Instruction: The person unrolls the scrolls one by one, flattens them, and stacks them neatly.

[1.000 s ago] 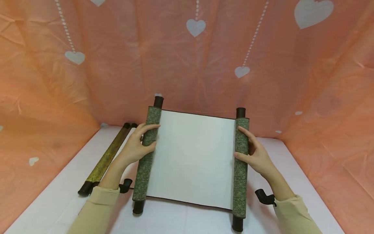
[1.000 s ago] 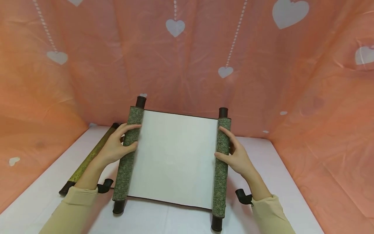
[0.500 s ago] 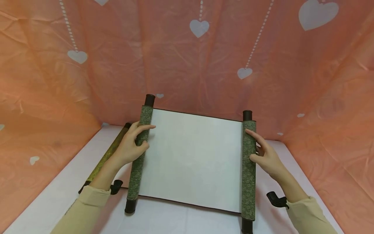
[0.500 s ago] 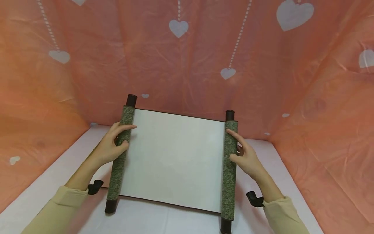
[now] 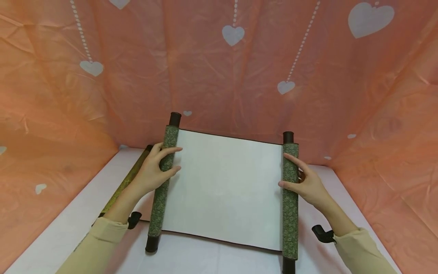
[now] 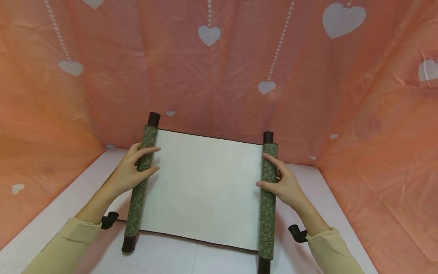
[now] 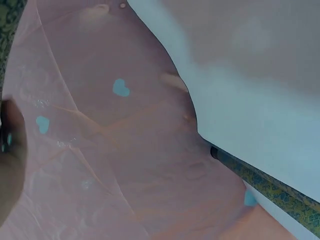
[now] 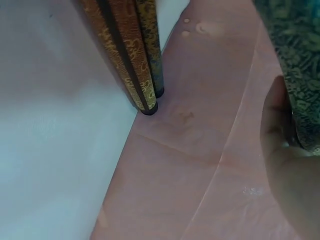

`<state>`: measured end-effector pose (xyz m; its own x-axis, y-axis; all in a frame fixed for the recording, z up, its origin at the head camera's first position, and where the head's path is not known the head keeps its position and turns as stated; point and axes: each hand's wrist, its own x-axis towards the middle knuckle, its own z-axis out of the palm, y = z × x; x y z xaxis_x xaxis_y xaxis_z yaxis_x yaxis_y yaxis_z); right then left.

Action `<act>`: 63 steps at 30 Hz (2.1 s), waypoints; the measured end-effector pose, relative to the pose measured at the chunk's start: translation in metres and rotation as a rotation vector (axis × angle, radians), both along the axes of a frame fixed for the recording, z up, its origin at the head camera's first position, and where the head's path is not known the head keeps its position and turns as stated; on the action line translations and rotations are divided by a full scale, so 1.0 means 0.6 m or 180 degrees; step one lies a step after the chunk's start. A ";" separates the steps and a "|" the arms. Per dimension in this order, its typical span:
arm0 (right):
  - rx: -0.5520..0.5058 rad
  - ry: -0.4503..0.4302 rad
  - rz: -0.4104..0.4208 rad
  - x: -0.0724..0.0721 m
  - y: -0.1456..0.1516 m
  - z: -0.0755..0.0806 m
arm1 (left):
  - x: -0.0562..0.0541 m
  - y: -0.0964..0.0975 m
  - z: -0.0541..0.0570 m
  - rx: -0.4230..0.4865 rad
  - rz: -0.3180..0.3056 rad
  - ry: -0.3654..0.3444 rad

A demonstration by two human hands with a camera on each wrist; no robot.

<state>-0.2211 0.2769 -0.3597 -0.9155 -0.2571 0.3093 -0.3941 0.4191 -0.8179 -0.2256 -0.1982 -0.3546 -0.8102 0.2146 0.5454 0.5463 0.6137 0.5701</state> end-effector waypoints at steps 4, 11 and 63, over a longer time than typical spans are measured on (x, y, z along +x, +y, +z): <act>0.0187 0.0158 -0.0045 -0.005 -0.001 -0.001 | 0.000 -0.003 -0.001 -0.0059 0.0112 0.0072; 0.0464 0.0371 -0.0215 -0.005 0.010 -0.002 | 0.001 -0.008 -0.003 -0.0038 0.0186 0.0247; 0.0140 0.0000 -0.0426 0.004 0.050 -0.007 | 0.003 -0.048 -0.014 0.0150 0.0301 -0.0097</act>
<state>-0.2184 0.3072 -0.3639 -0.9426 -0.1459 0.3004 -0.3322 0.5035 -0.7976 -0.2235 -0.2270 -0.3632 -0.8421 0.1112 0.5278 0.4692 0.6337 0.6150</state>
